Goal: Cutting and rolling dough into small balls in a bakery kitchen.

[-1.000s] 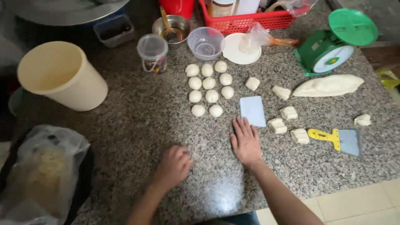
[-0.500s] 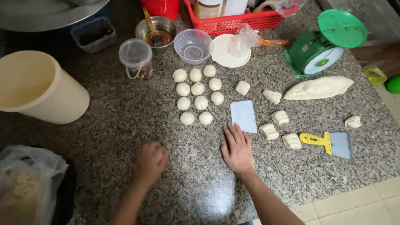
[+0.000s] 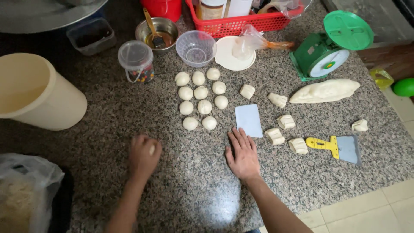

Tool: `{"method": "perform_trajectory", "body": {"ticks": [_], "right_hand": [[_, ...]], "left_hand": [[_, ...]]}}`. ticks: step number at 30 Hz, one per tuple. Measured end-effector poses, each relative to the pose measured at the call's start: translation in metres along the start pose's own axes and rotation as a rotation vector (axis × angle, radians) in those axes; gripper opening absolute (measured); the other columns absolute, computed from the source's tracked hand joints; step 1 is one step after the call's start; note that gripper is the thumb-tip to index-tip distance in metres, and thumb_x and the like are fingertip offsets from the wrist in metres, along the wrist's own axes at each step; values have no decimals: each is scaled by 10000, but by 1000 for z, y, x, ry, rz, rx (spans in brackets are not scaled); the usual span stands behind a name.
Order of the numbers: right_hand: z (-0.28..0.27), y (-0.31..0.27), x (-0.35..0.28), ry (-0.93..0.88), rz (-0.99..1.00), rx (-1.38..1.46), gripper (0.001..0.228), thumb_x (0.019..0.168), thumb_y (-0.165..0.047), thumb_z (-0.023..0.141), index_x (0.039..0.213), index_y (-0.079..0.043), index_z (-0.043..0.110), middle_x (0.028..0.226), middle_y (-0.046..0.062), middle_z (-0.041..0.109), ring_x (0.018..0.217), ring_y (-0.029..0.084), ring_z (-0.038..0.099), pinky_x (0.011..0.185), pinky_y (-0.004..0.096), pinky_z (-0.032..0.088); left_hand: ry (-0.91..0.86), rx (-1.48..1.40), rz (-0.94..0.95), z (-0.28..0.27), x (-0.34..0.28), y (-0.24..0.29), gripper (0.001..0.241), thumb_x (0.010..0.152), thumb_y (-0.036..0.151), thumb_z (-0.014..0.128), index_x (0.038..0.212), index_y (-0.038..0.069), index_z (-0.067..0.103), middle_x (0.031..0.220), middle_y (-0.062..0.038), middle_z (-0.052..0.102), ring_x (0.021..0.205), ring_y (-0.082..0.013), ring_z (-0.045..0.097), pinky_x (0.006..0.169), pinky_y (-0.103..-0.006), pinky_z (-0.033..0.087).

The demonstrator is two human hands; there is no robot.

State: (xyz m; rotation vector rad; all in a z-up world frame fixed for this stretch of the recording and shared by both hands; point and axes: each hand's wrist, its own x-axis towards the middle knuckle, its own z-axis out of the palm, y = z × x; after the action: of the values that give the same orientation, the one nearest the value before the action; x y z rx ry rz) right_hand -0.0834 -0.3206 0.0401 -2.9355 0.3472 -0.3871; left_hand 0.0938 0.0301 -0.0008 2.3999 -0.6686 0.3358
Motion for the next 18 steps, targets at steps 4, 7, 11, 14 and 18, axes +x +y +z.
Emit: {"method": "perform_trajectory", "body": {"ticks": [4, 7, 11, 14, 18], "right_hand": [[-1, 1, 1, 0, -2, -3, 598, 1130, -465, 570, 1693, -265, 595, 1809, -6, 550, 1726, 226, 432, 1393, 489, 330], [1, -1, 0, -17, 0, -5, 591, 1137, -473, 561, 1691, -269, 594, 1810, -11, 547, 1729, 222, 425, 1394, 485, 328], [3, 2, -2, -30, 9, -7, 594, 1134, -481, 559, 1693, -280, 588, 1813, -23, 540, 1734, 215, 414, 1397, 481, 326], [3, 4, -1, -36, 19, -10, 595, 1135, -493, 556, 1693, -286, 586, 1818, -32, 532, 1739, 209, 406, 1402, 480, 320], [2, 1, 0, -42, 25, -12, 602, 1131, -489, 562, 1700, -296, 579, 1814, -35, 536, 1733, 207, 413, 1401, 480, 327]], "left_hand": [[91, -28, 15, 0, 12, 63, 373, 1071, 146, 722, 717, 150, 603, 756, 4, 523, 738, -252, 633, 763, -412, 585], [33, -179, 57, 0, -33, 88, 416, 1141, 147, 590, 731, 129, 522, 768, -35, 501, 730, -296, 627, 801, -425, 586], [-40, -72, 47, 5, -44, 24, 220, 1062, 244, 779, 880, 131, 731, 1059, -124, 745, 1060, -438, 762, 942, -589, 633], [74, -7, 25, 7, -4, 15, 198, 991, 241, 829, 858, 149, 715, 1012, -111, 698, 964, -415, 747, 886, -569, 616], [35, -77, -30, 28, -13, 73, 273, 1040, 209, 756, 786, 125, 701, 907, -127, 696, 872, -420, 738, 838, -550, 575]]}}
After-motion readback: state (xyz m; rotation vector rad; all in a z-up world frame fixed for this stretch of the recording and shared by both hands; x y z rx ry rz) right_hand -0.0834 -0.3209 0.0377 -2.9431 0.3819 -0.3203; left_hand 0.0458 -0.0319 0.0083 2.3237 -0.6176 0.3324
